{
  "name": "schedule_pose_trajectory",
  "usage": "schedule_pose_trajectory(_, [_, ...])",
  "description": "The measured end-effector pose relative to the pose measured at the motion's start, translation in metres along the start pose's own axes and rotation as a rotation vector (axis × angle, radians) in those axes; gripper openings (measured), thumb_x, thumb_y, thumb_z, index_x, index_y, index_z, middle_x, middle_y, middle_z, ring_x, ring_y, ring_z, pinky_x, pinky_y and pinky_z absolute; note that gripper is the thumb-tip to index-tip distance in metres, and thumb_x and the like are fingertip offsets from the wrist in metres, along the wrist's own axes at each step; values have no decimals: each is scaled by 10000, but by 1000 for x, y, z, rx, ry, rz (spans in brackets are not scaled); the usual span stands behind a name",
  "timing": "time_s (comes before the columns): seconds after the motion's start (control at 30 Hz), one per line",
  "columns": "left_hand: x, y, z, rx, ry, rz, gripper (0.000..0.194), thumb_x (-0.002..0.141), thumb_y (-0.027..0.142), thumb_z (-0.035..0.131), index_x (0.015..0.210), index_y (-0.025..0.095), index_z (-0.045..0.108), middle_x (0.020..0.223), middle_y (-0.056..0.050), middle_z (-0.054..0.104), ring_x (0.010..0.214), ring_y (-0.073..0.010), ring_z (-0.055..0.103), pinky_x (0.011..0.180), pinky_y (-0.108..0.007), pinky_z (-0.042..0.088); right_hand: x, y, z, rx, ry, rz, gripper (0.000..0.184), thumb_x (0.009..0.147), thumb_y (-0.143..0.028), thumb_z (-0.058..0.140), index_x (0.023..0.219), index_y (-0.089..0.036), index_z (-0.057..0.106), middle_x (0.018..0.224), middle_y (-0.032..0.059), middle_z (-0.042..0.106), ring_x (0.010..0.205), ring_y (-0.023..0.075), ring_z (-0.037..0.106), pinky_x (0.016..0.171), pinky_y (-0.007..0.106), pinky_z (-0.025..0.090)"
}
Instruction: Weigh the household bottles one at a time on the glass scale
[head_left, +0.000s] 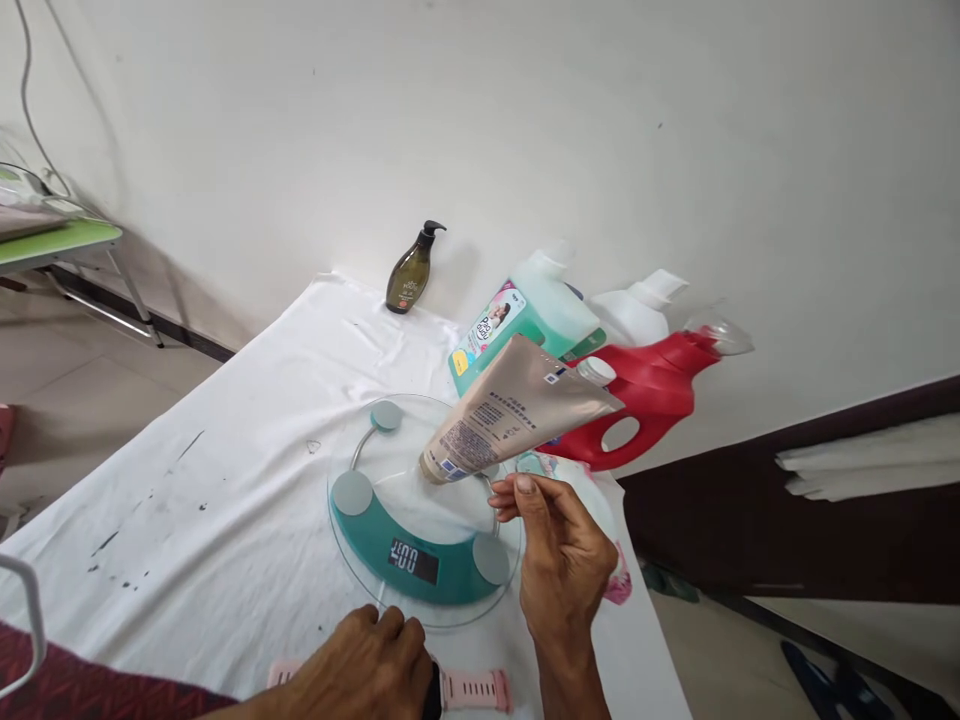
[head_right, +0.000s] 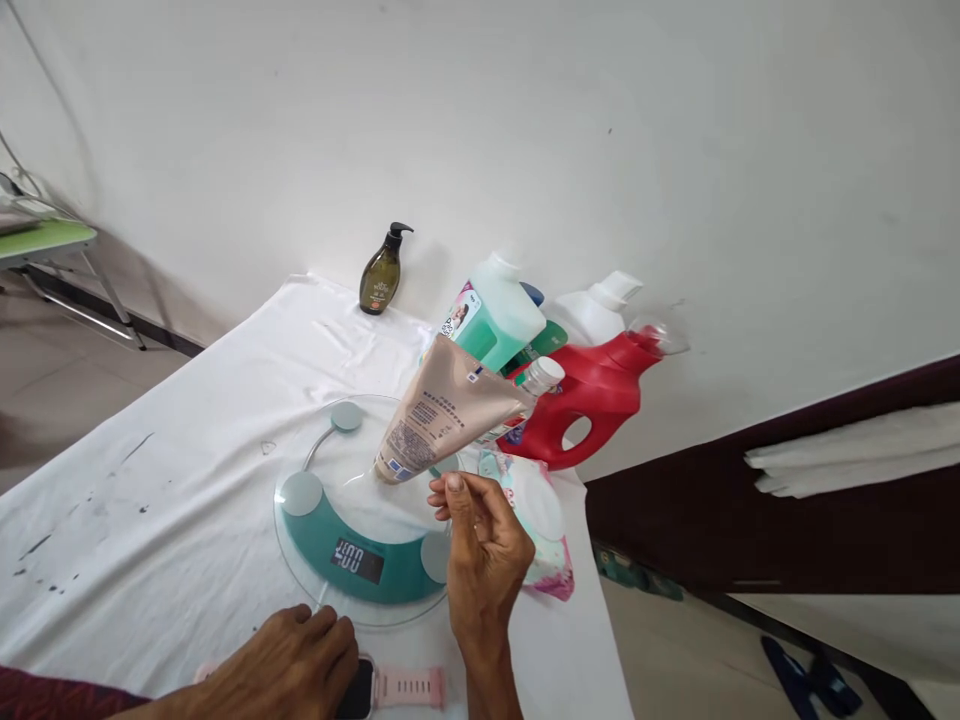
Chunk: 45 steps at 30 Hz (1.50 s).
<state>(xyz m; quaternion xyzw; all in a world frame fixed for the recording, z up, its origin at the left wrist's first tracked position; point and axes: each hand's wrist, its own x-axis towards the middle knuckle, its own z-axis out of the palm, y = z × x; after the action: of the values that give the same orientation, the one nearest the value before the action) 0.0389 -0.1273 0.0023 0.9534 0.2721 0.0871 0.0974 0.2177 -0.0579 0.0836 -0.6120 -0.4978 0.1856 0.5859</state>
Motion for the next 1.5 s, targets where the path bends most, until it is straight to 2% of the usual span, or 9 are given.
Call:
schedule_pose_trajectory(0.17, [-2, -12, -22, -333, 54, 53, 158, 938, 223, 694, 824, 195, 588, 796, -17, 650, 644, -156, 597, 539, -258, 403, 4, 3, -2, 20, 18, 22, 329, 873, -546, 738, 832, -220, 724, 790, 49, 732, 677, 213, 688, 613, 358, 580])
schedule_pose_trajectory(0.37, [-15, -27, -85, -1093, 42, -229, 264, 851, 382, 736, 1081, 287, 647, 806, 31, 671, 632, -132, 585, 531, -208, 445, 21, -9, 20, 145, -60, -32, 501, 818, -455, 806, 1246, -279, 614, 1239, 60, 707, 1124, 246, 675, 944, 425, 572])
schedule_pose_trajectory(0.6, [-34, -52, -65, -1257, 107, -409, 542, 801, 455, 841, 1317, 414, 683, 1259, -46, 747, 1048, -287, 739, 852, -419, 649, 29, -12, 49, 192, -62, 91, 368, 834, -550, 769, 958, -218, 671, 837, -9, 665, 782, 171, 587, 721, 317, 509])
schedule_pose_trajectory(0.77, [-21, -53, -75, -1293, 121, -391, 487, 868, 469, 787, 1340, 405, 683, 1197, -49, 756, 1041, -277, 731, 852, -423, 649, 28, -10, 49, 267, -49, 129, 371, 818, -536, 786, 966, -210, 689, 871, -1, 708, 797, 174, 621, 734, 313, 531])
schedule_pose_trajectory(0.9, [-10, -51, -85, -1403, 178, -377, 425, 847, 468, 812, 1249, 355, 733, 889, -19, 732, 734, -189, 656, 605, -272, 569, 28, -11, 28, 307, 60, 86, 345, 828, -501, 798, 987, -211, 702, 953, 24, 752, 892, 197, 681, 825, 352, 568])
schedule_pose_trajectory(1.0, [-13, -54, -84, -1498, 148, -406, 453, 863, 487, 803, 1281, 335, 719, 894, -24, 722, 676, -155, 579, 527, -219, 467, 23, -18, -7, 267, 116, 1, 305, 840, -450, 807, 1027, -224, 723, 1016, 33, 772, 953, 210, 718, 887, 382, 581])
schedule_pose_trajectory(1.23, [-15, -52, -86, -1844, 91, -385, 544, 948, 590, 683, 1365, 241, 664, 1185, -103, 700, 974, -216, 632, 792, -265, 526, -22, -9, -89, 30, 264, 58, 324, 796, -404, 869, 1036, -210, 769, 1017, 51, 795, 956, 236, 740, 949, 442, 573])
schedule_pose_trajectory(1.33, [-8, -49, -88, -2020, 96, -387, 509, 963, 562, 677, 1340, 220, 685, 1273, -119, 681, 1094, -261, 644, 932, -327, 528, -39, 11, -96, 18, 350, 137, 364, 757, -415, 898, 1019, -195, 774, 996, 56, 797, 938, 239, 737, 931, 444, 578])
schedule_pose_trajectory(1.5, [-1, -48, -81, -2272, 50, -450, 436, 1029, 430, 588, 1370, 171, 673, 1106, -116, 708, 880, -212, 700, 838, -319, 555, -41, 34, -76, 79, 476, 148, 371, 759, -425, 890, 1006, -181, 760, 1009, 57, 790, 961, 237, 736, 958, 457, 584])
